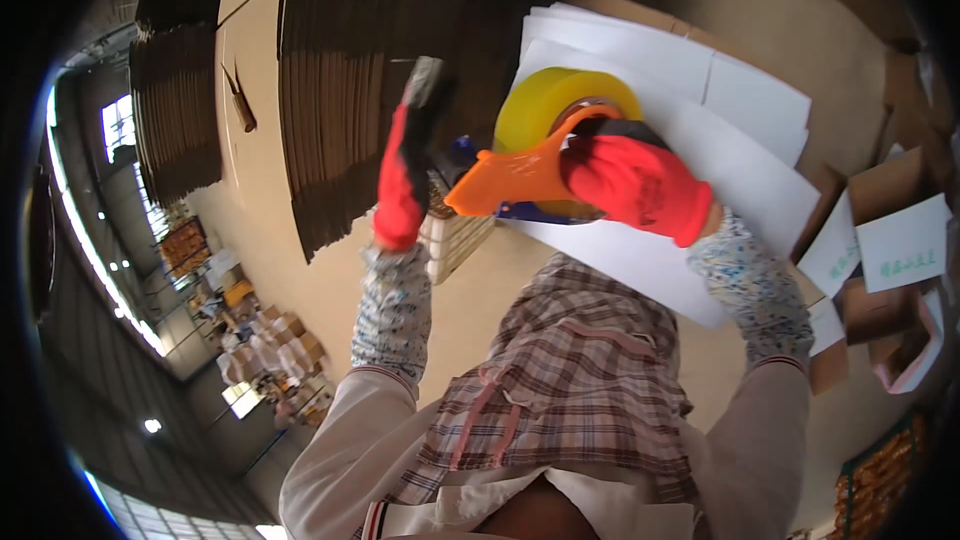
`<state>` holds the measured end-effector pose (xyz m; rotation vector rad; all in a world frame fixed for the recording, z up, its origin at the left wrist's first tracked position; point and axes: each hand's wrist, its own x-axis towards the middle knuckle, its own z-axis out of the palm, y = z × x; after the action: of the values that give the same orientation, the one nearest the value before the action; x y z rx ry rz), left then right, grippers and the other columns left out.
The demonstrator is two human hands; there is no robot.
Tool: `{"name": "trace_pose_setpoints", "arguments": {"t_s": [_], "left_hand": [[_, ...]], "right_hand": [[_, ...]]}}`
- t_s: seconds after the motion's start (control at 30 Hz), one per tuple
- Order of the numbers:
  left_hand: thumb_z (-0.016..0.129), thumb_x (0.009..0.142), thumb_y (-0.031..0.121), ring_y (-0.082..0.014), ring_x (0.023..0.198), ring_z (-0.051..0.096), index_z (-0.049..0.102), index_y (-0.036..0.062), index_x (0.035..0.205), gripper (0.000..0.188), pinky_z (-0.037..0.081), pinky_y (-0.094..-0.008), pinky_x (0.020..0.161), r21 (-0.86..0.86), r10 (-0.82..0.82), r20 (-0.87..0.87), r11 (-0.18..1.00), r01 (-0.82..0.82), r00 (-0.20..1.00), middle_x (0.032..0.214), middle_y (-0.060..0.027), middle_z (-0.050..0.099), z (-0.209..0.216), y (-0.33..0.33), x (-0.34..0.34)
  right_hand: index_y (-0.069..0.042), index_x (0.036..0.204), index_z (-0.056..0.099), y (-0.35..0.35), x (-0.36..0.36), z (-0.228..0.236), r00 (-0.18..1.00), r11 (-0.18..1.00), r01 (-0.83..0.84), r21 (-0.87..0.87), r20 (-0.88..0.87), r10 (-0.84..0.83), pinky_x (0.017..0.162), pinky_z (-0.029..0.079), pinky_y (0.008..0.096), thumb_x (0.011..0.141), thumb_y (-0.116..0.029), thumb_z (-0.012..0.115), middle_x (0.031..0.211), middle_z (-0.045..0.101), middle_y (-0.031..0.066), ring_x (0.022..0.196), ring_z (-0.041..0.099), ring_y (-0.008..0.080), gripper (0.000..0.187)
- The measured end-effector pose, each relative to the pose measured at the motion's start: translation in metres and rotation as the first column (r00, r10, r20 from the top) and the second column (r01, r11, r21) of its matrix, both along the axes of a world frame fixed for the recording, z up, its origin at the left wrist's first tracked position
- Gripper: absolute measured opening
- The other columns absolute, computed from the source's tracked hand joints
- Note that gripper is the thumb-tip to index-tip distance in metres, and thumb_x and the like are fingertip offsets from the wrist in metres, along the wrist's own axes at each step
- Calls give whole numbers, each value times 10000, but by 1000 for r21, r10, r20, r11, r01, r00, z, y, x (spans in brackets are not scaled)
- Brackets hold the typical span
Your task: The person is repetitively unfolding cardboard boxes and sealing the bottom with a tape dispenser.
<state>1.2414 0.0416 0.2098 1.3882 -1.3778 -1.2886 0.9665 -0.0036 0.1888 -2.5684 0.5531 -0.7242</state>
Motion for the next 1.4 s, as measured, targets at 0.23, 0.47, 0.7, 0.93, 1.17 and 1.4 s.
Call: {"name": "trace_pose_setpoints", "arguments": {"t_s": [0.23, 0.47, 0.7, 0.93, 1.17, 1.4], "left_hand": [[658, 792, 416, -359, 1244, 385, 584, -14, 1138, 557, 262, -470, 1042, -44, -463, 205, 876, 481, 862, 1238, -174, 519, 50, -12, 4], [502, 929, 170, -136, 859, 540, 549, 11, 930, 166, 424, -262, 789, 215, 403, -338, 913, -347, 851, 921, -66, 575, 27, 5, 8], [612, 844, 208, -336, 767, 597, 622, 63, 892, 153, 468, -408, 675, -256, 399, 770, 908, -332, 498, 829, -143, 618, -117, 4, 48], [432, 838, 621, -319, 1261, 408, 411, 254, 1348, 629, 224, -562, 1042, 428, -257, 780, 885, -186, 570, 1407, -147, 382, -174, 16, 27], [469, 946, 125, -206, 1102, 528, 410, -55, 1300, 401, 381, -287, 956, 578, 493, -363, 785, -224, 791, 1187, -167, 568, -133, 33, -15], [443, 973, 222, -241, 1100, 533, 433, -46, 1277, 406, 399, -311, 938, 75, 140, 444, 978, -192, 885, 1167, -178, 574, -137, 34, -17]], "right_hand": [[-84, 1023, 592, 18, -6, -39, 1000, 995, 21, -98, -11, -22, 826, 472, 347, 737, -112, 593, 980, 615, 63, 938, 579, 240, 288], [-26, 1048, 560, -5, -29, 44, 937, 622, -262, 738, 41, 347, 833, 452, 357, 706, -370, 743, 956, 596, 127, 948, 565, 304, 518], [27, 968, 551, 15, -6, 29, 982, 366, 172, 915, -188, 8, 656, 488, 353, 731, -302, 722, 809, 629, 187, 728, 624, 328, 440], [-137, 1311, 466, 17, 11, 42, 962, 313, 251, 916, -271, 22, 693, 495, 328, 802, -404, 607, 889, 661, 133, 748, 647, 262, 592], [-115, 1299, 438, 31, -10, 46, 999, 570, 14, 822, -35, 27, 715, 489, 349, 829, -433, 591, 946, 641, 181, 814, 630, 295, 587], [-21, 1230, 519, 95, -229, 97, 831, 115, 550, 827, -555, 19, 713, 494, 310, 847, -256, 602, 882, 666, 147, 783, 651, 238, 457]]}}
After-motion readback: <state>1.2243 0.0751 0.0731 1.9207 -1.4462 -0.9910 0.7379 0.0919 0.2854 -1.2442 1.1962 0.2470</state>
